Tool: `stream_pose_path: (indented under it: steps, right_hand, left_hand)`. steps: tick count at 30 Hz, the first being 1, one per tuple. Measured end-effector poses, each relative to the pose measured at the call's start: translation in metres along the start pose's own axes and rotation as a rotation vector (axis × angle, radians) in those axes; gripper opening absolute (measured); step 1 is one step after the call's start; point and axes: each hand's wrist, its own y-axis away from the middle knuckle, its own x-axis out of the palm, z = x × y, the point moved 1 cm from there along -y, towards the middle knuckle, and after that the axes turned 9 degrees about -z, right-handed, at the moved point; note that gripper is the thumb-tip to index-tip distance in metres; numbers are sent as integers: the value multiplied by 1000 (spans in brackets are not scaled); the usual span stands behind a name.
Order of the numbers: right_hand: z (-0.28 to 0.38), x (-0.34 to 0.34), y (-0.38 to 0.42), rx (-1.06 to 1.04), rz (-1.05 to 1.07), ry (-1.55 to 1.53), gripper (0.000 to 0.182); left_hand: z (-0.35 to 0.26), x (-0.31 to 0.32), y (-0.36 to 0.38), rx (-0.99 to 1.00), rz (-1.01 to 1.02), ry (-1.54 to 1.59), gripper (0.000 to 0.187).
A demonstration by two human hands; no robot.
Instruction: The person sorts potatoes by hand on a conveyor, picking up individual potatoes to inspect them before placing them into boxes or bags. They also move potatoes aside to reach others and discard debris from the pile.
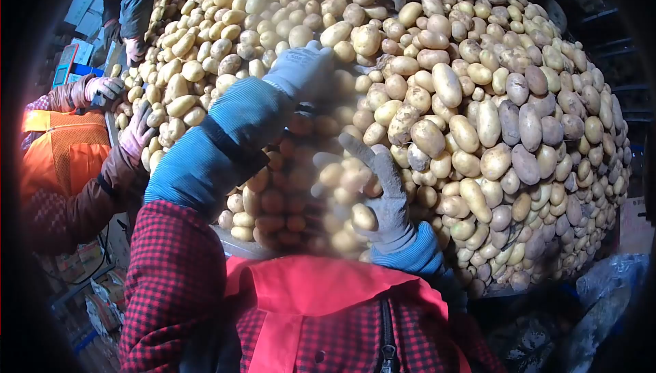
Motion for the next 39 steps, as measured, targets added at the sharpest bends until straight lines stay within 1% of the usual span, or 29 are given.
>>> stream_pose_path:
  steps: [1, 4, 7, 9, 10, 11, 12, 13, 15, 16, 19, 20, 22, 24, 27, 28, 29, 30, 31, 33, 35, 37, 38, 39]
  right_hand:
    - [1, 0, 1, 3, -11, 8, 71]
    - [-4, -3, 2, -12, -24, -22, 71]
    - [-5, 1, -2, -79, -45, -53, 71]
    - [-6, 3, -1, -37, -73, -117, 70]
    - [-5, 1, 1, 28, -85, -169, 68]
    - [-2, 0, 1, 49, -91, -141, 65]
    - [0, 0, 1, 69, -97, -113, 62]
    - [5, 3, 1, 46, -96, -11, 58]
    - [8, 6, -1, 60, -109, 48, 56]
    - [8, 5, -1, 99, -126, 9, 58]
    - [3, 2, -1, 182, -160, -69, 64]
    - [0, 0, 0, 175, -162, -75, 64]
    - [5, 4, -1, 259, -208, -142, 64]
    - [15, 7, -2, 440, -285, -260, 64]
    - [9, 4, -5, 439, -230, -422, 64]
    - [9, 5, -6, 445, -269, -370, 63]
    - [10, 8, -5, 452, -311, -317, 63]
    - [11, 9, -5, 462, -355, -264, 63]
    - [5, 3, -5, 475, -334, -420, 63]
    - [-14, -12, 0, 512, -297, -731, 63]
    - [-15, -6, -3, 514, -313, -692, 65]
    - [-16, -3, -2, 481, -311, -647, 65]
    - [-16, -3, 0, 448, -301, -621, 64]
    - [-17, -3, 3, 414, -293, -595, 64]
  left_hand:
    - [2, 5, 0, -6, -50, -7, 47]
    - [3, 2, 6, 24, -33, 39, 44]
    - [-4, -9, 18, 116, -3, 97, 46]
    - [-5, -2, 20, 162, -13, 45, 50]
    - [-6, -1, 19, 164, -8, 45, 51]
    - [-6, 0, 17, 166, -10, 45, 52]
    - [-3, -1, 17, 176, -43, 105, 45]
    - [-1, -3, 17, 174, -57, 139, 43]
    - [-1, -13, 21, 171, -86, 199, 39]
    - [-6, -17, 24, 170, -75, 197, 34]
    - [-20, -17, 32, 183, 90, -63, 30]
    - [-22, -11, 40, 186, 1, -79, 28]
    - [-25, -16, 36, 128, 58, -103, 28]
    - [-23, -10, 26, 94, 103, -137, 27]
    - [-7, -14, 24, 140, 4, 97, 28]
    - [-4, -14, 27, 232, -171, 162, 25]
    - [-2, -12, 29, 186, -186, 256, 24]
    - [-11, -29, 41, 137, -197, 352, 24]
    - [-19, -39, 53, 84, -205, 450, 24]
    - [-39, -42, 81, 205, -403, 742, 27]
    - [-69, -54, 107, 348, -483, 739, 32]
    - [-87, -68, 126, 394, -330, 755, 39]
    - [-88, -59, 132, 420, -424, 717, 42]
    - [-87, -55, 136, 434, -449, 674, 43]
